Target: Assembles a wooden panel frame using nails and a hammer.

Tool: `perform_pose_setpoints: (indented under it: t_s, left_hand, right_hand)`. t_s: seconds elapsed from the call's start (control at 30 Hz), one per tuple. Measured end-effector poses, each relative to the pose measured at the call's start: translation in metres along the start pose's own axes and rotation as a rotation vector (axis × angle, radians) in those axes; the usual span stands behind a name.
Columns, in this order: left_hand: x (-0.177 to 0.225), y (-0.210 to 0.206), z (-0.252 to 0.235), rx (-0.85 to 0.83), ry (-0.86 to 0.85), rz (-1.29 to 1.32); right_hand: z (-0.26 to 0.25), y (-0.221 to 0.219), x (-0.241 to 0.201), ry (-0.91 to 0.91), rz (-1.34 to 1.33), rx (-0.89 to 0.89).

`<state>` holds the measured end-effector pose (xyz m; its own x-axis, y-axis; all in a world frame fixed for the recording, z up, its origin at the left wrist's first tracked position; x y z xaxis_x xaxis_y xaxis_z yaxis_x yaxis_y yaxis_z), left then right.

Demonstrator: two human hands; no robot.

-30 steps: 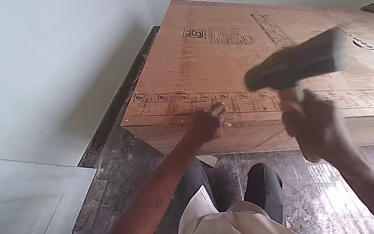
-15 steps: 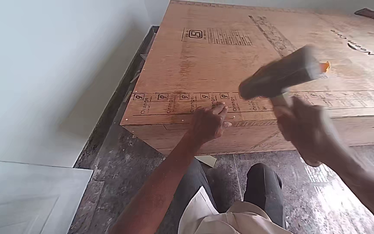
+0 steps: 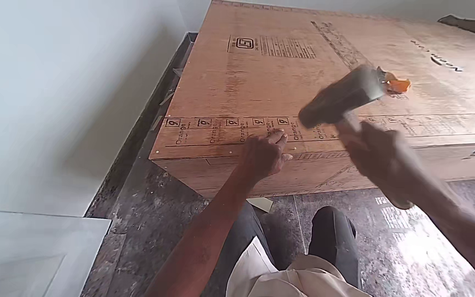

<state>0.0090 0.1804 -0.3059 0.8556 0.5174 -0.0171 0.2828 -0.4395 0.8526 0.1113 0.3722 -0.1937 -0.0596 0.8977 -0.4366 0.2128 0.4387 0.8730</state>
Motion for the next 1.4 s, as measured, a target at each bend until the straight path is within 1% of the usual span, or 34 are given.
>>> perform_pose_setpoints:
  t_s: [0.03,0.07,0.1,0.17,0.23,0.3,0.33,0.37,0.4,0.43,0.5,0.53,0.6,0.67,0.7,0.77,0.83,0.9,0.97,1.07,1.1,1.13,1.17,1.2,1.27,1.4]
  left_hand:
    - [0.0,-0.001,0.0,0.018,-0.009,-0.003]
    - [0.003,-0.002,0.002,-0.001,-0.016,0.006]
    - [0.001,-0.001,-0.001,-0.011,-0.011,-0.002]
    - [0.001,-0.001,0.001,-0.055,0.014,-0.002]
    - [-0.001,0.0,-0.001,-0.01,0.014,0.011]
    - [-0.001,0.0,-0.001,-0.017,0.032,0.05]
    - [-0.001,0.001,-0.001,-0.027,0.042,0.068]
    - [-0.002,0.001,-0.001,-0.03,0.052,0.083]
    - [-0.003,0.002,-0.002,-0.03,0.066,0.098]
    - [-0.004,0.003,-0.002,-0.028,0.082,0.108]
    - [-0.005,0.004,-0.001,0.008,0.108,0.122]
    - [-0.003,0.005,0.001,-0.009,0.122,0.141]
    - [-0.01,0.009,-0.006,-0.002,0.164,0.129]
    - [-0.007,0.01,-0.004,-0.033,0.201,0.148]
    - [-0.007,0.01,-0.006,-0.023,0.203,0.155]
    - [-0.011,0.011,-0.007,0.023,0.197,0.181]
    - [-0.015,0.013,-0.006,0.069,0.218,0.238]
    - [-0.02,0.016,-0.006,0.105,0.291,0.325]
    - [-0.027,0.019,-0.007,0.121,0.441,0.434]
    - [-0.043,0.019,-0.019,0.097,0.819,0.708]
    - [-0.042,0.019,-0.026,0.083,0.921,0.795]
    - [-0.04,0.019,-0.035,0.071,0.999,0.874]
    - [-0.036,0.016,-0.045,0.07,1.042,0.946]
    - [-0.032,0.012,-0.055,0.06,1.045,0.997]
    - [-0.024,0.001,-0.076,0.04,0.985,1.058]
    - [-0.005,-0.022,-0.115,0.013,0.819,1.088]
  right_hand:
    - [-0.002,-0.022,0.01,-0.075,0.13,-0.203]
    - [0.0,-0.034,0.018,-0.125,0.198,-0.311]
    - [-0.004,-0.03,0.019,-0.137,0.222,-0.323]
    - [-0.001,-0.009,0.012,-0.102,0.154,-0.204]
    - [0.0,0.023,-0.002,-0.035,-0.004,0.017]
    - [0.001,0.05,-0.02,0.054,-0.208,0.205]
    - [0.0,0.055,-0.026,0.102,-0.272,0.27]
    - [-0.001,0.052,-0.029,0.12,-0.286,0.299]
    - [-0.002,0.041,-0.027,0.111,-0.248,0.266]
    - [-0.001,0.022,-0.017,0.064,-0.146,0.174]
    - [-0.003,-0.021,0.011,-0.11,0.121,-0.167]
    - [-0.002,-0.033,0.023,-0.191,0.21,-0.28]
    - [-0.012,-0.026,0.038,-0.251,0.306,-0.296]
    - [0.003,-0.028,0.058,-0.348,0.197,-0.276]
    - [0.012,-0.029,0.07,-0.4,0.094,-0.256]
    - [0.038,-0.036,0.092,-0.447,-0.101,-0.185]
    - [0.077,-0.049,0.105,-0.493,-0.314,-0.117]
    - [0.123,-0.07,0.12,-0.554,-0.536,-0.091]
    - [0.172,-0.098,0.137,-0.688,-0.724,-0.095]
    - [0.233,-0.136,0.16,-0.931,-0.883,-0.065]
    - [0.249,-0.145,0.165,-1.017,-0.913,-0.056]
    - [0.261,-0.152,0.171,-1.093,-0.931,-0.045]
    - [0.272,-0.157,0.176,-1.161,-0.947,-0.035]
    - [0.281,-0.159,0.18,-1.217,-0.956,-0.021]
    - [0.289,-0.161,0.187,-1.281,-0.99,0.015]
    - [0.293,-0.16,0.195,-1.318,-1.024,0.018]
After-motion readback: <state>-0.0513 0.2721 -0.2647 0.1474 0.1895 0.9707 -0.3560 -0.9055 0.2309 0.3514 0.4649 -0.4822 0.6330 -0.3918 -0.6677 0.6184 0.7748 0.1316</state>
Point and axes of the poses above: each hand's wrist, its own z-axis away from the middle knuckle, its own y-axis out of the back of the hand, x = y × z, the point moved 4 cm from there along -z, towards the middle knuckle, and after that the axes turned 7 degrees about -y, right-handed, at the moved point
